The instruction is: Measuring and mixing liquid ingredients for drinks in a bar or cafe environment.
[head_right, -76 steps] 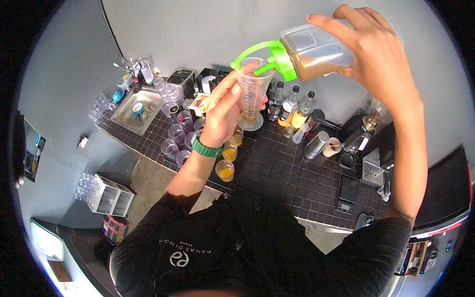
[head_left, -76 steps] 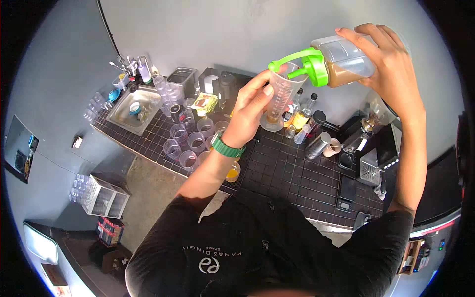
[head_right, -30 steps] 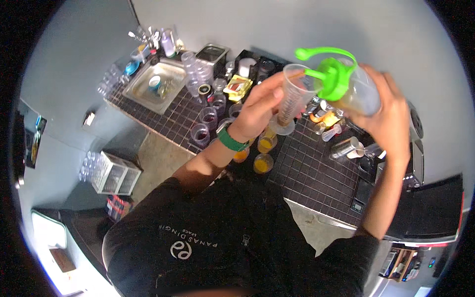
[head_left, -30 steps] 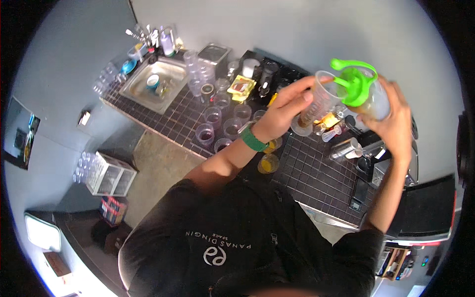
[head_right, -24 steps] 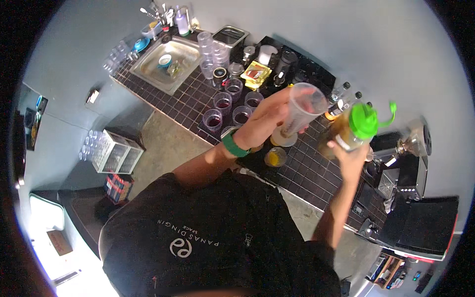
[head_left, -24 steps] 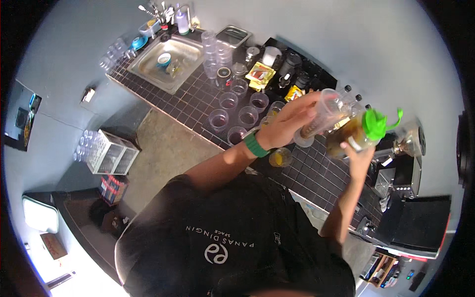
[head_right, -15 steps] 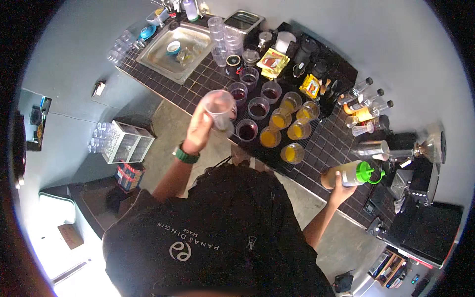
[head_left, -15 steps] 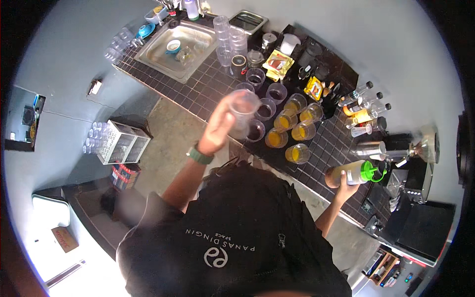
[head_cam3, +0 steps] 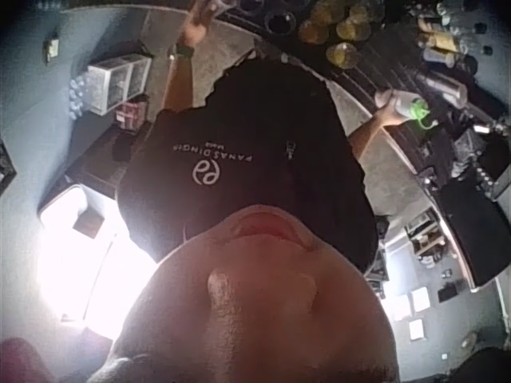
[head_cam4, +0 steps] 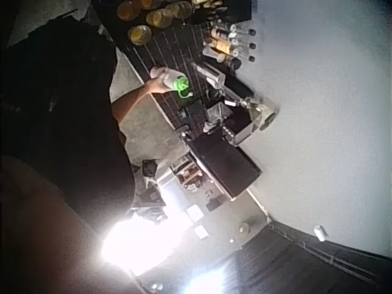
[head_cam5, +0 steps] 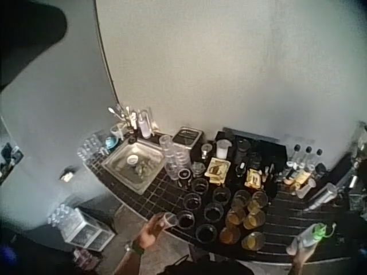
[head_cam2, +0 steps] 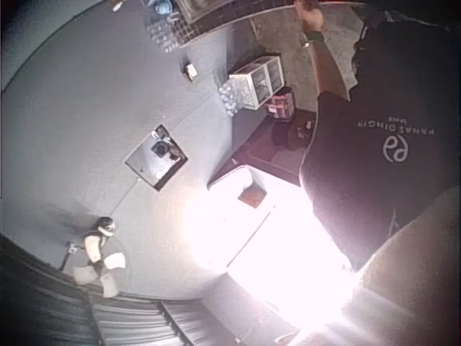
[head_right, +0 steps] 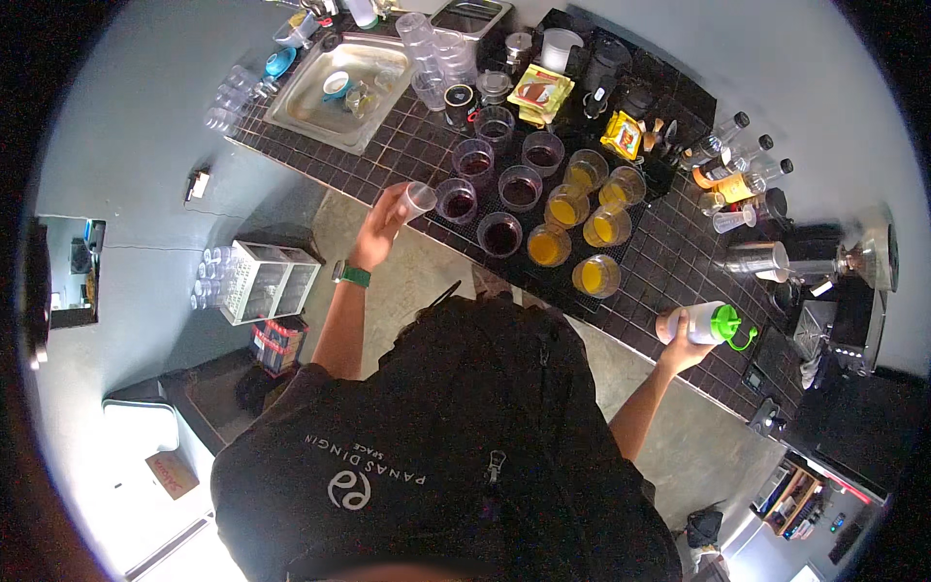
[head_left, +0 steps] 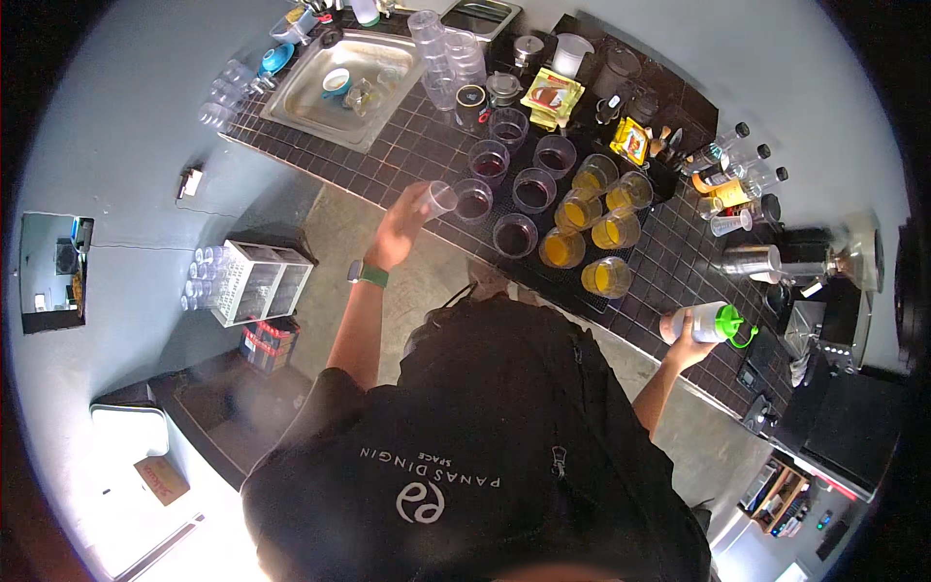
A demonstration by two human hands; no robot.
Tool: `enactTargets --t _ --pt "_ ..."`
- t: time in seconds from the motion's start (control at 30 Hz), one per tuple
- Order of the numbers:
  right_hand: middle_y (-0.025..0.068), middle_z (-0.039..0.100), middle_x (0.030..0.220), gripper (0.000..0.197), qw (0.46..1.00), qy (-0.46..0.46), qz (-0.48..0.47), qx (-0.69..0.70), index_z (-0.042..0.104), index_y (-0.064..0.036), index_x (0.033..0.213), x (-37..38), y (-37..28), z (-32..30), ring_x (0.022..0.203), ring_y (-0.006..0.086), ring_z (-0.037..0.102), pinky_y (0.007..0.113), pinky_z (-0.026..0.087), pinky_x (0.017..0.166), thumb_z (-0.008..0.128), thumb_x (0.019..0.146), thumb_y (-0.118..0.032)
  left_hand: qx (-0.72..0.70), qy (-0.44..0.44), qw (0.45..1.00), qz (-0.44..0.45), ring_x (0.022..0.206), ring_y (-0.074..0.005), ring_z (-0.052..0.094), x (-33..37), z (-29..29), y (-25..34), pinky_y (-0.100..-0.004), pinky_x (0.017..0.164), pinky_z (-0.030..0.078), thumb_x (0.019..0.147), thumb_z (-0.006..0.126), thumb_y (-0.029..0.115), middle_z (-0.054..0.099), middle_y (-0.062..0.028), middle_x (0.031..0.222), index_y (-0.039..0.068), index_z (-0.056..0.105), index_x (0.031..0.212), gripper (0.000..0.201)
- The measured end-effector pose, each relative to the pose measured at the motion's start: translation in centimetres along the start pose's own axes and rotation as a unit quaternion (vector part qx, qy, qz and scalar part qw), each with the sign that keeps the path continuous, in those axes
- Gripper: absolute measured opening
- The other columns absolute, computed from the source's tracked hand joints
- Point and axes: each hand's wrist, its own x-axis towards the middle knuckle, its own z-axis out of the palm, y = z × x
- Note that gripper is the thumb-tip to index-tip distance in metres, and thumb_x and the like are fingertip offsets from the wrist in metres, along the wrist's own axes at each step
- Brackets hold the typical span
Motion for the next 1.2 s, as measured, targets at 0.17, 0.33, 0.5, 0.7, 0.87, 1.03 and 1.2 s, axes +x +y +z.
enactTargets --t 0.17,0.33,0.5,0.7,0.87,1.03,1.2 --pt "0.0168 0.06 0.135 0.088 0.999 0.01 0.01 -0.033 0.046 0.0012 0.143 -0.4 0.4 0.0 0.119 0.0274 0.06 0.043 0.046 0.106 0.092 0.073 -0.025 0.149 -0.022 0.989 -0.008 0.121 -0.0258 0.061 1.7 -0.3 0.3 -0.0377 0.099 0.051 0.102 0.056 0.011 0.061 -0.0137 0.133 0.007 0.053 0.138 0.036" --pt "0.0166 0.06 0.135 0.087 1.0 0.01 0.016 -0.024 0.047 0.0005 0.144 -0.7 1.5 -0.5 0.119 0.0267 0.061 0.042 0.046 0.105 0.092 0.074 -0.025 0.291 -0.042 0.956 0.011 0.118 -0.0303 0.064 3.1 0.4 2.2 -0.0413 0.095 0.054 0.1 0.057 0.01 0.061 -0.0155 0.133 0.01 0.054 0.138 0.038" --pt "0.0142 0.062 0.129 0.08 1.0 0.009 0.009 -0.014 0.048 0.0023 0.139 -1.1 1.3 -0.4 0.113 0.0241 0.061 0.041 0.048 0.101 0.091 0.074 -0.016 0.496 -0.094 0.863 0.025 0.101 -0.035 0.066 4.5 1.7 5.8 -0.0484 0.085 0.053 0.092 0.066 0.019 0.068 -0.0135 0.109 0.014 0.063 0.13 0.038" --pt "0.0162 0.06 0.134 0.087 1.0 -0.001 0.011 -0.018 0.047 0.001 0.143 -1.1 1.0 -0.6 0.117 0.0263 0.06 0.042 0.047 0.104 0.092 0.073 -0.022 0.569 -0.115 0.811 0.075 0.096 -0.0327 0.066 6.0 2.5 4.5 -0.0459 0.081 0.053 0.089 0.069 0.027 0.068 -0.0114 0.1 0.018 0.067 0.125 0.037" --pt "0.0162 0.061 0.133 0.087 1.0 0.001 0.017 -0.006 0.047 0.0017 0.143 -1.3 0.9 -0.4 0.116 0.0268 0.061 0.041 0.047 0.103 0.092 0.073 -0.023 0.613 -0.146 0.773 0.076 0.098 -0.031 0.066 7.2 3.3 4.9 -0.0463 0.081 0.052 0.089 0.068 0.029 0.069 -0.0102 0.101 0.021 0.068 0.124 0.036" --pt "0.0159 0.061 0.131 0.084 0.999 -0.015 0.018 0.038 0.048 0.0024 0.141 -1.4 0.7 -0.5 0.114 0.0252 0.061 0.041 0.047 0.102 0.092 0.073 -0.019 0.634 -0.176 0.75 0.069 0.101 -0.03 0.066 7.9 4.6 5.2 -0.0471 0.082 0.05 0.087 0.071 0.03 0.069 -0.0092 0.102 0.025 0.069 0.121 0.035" --pt "0.0158 0.061 0.131 0.086 0.999 -0.005 0.035 0.01 0.045 0.0026 0.142 -1.7 -0.2 -0.6 0.115 0.0258 0.06 0.041 0.046 0.103 0.092 0.072 -0.018 0.667 -0.197 0.717 0.051 0.099 -0.0303 0.067 8.3 5.1 5.7 -0.047 0.082 0.05 0.084 0.074 0.033 0.069 -0.0095 0.101 0.024 0.071 0.119 0.036"
